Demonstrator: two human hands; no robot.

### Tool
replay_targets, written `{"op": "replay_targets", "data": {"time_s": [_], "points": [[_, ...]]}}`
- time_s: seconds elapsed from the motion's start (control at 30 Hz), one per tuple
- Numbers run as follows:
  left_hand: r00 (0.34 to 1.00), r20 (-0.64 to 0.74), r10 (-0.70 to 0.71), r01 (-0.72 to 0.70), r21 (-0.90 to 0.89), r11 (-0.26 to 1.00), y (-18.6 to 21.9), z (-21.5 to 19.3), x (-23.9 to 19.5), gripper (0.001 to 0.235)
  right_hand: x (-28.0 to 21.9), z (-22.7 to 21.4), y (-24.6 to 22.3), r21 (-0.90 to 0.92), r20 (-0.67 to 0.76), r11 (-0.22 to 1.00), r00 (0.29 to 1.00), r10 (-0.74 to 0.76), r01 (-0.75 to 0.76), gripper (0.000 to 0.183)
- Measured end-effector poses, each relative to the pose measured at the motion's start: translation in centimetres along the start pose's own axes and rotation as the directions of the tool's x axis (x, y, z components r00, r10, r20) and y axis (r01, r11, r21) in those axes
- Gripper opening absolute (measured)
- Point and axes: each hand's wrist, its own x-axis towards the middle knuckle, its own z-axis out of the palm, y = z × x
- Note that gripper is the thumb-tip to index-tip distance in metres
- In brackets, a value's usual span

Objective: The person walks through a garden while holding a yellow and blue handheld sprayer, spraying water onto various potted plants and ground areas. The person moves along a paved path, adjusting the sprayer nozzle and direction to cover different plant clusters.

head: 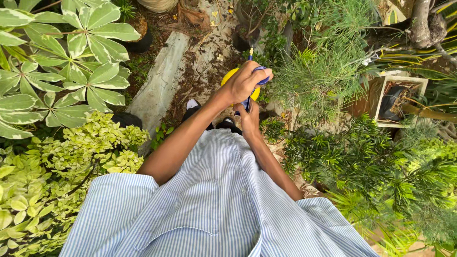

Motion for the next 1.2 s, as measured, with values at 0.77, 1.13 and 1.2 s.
{"op": "replay_targets", "data": {"time_s": [0.77,1.13,1.2], "points": [[0.953,0.167,-0.254,0.270,-0.086,0.959,-4.7,7.7,-5.9,0.046,-8.4,-4.9,5.3,0.117,-0.196,0.958,0.939,0.282,-0.263,0.014],[0.994,-0.075,-0.084,0.094,0.145,0.985,-9.9,14.5,-11.9,0.048,-12.5,-9.5,9.3,0.110,-0.124,0.953,0.948,0.294,-0.281,0.020],[0.954,-0.007,0.301,-0.256,0.508,0.822,-9.9,15.3,-12.8,0.046,-13.3,-10.2,9.7,0.122,-0.115,0.949,0.945,0.306,-0.292,0.017]]}}
